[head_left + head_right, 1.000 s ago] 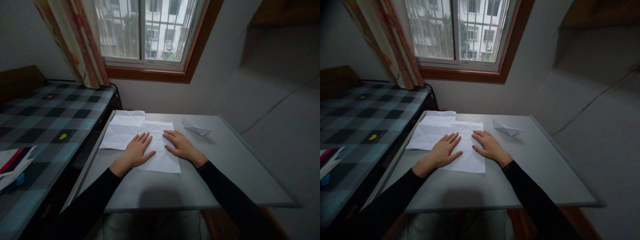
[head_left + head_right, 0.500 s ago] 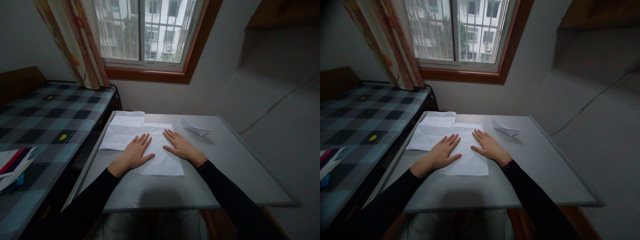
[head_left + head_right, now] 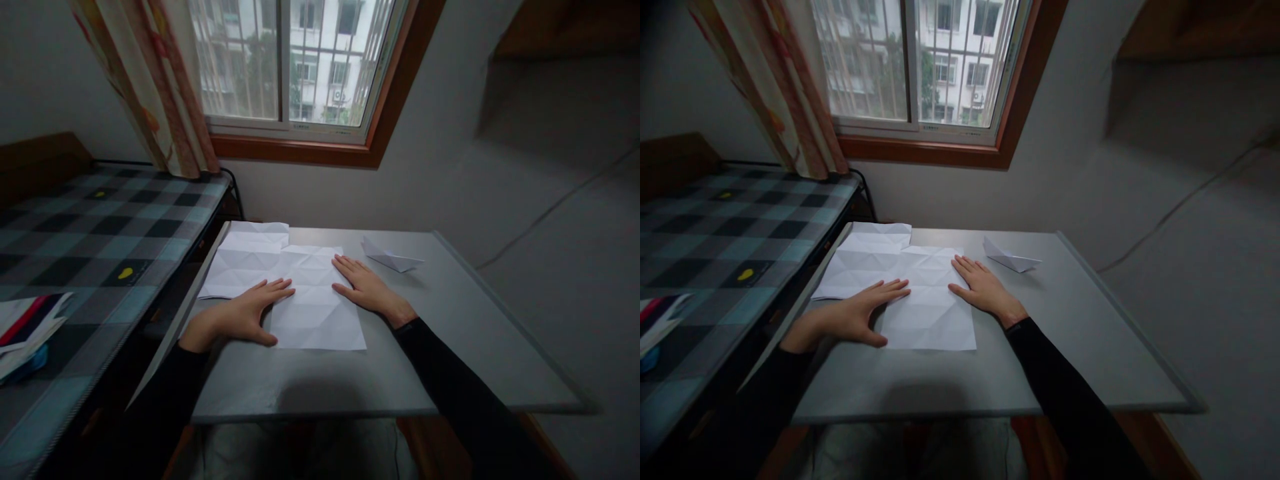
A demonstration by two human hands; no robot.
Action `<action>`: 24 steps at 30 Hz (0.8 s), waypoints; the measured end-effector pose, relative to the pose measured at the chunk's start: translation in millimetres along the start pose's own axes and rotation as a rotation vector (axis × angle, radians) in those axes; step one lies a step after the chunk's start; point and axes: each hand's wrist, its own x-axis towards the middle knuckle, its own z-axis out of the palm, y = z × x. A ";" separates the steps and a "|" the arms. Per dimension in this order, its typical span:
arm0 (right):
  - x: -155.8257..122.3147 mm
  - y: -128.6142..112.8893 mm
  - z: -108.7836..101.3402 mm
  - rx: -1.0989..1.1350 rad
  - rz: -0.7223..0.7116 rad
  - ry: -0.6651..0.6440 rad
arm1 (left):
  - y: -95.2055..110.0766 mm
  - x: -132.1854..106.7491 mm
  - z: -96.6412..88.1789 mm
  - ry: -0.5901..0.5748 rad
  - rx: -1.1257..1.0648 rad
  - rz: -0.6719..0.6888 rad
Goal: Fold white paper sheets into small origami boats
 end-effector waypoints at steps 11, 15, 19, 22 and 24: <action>-1.1 7.9 -2.0 0.071 -0.019 0.018 | -5.1 4.6 -3.1 0.162 -0.047 0.019; -2.5 11.2 -3.0 0.143 -0.020 0.021 | 3.3 12.1 -1.5 0.241 -0.065 0.020; -4.5 11.1 -8.1 0.214 -0.040 0.068 | 10.5 17.3 -1.7 0.343 -0.064 -0.128; -3.8 8.4 -12.2 0.207 -0.013 0.124 | 13.1 25.0 -0.4 0.420 -0.052 -0.271; -3.1 6.9 -13.5 0.203 0.013 0.190 | 14.5 32.6 1.3 0.460 -0.040 -0.342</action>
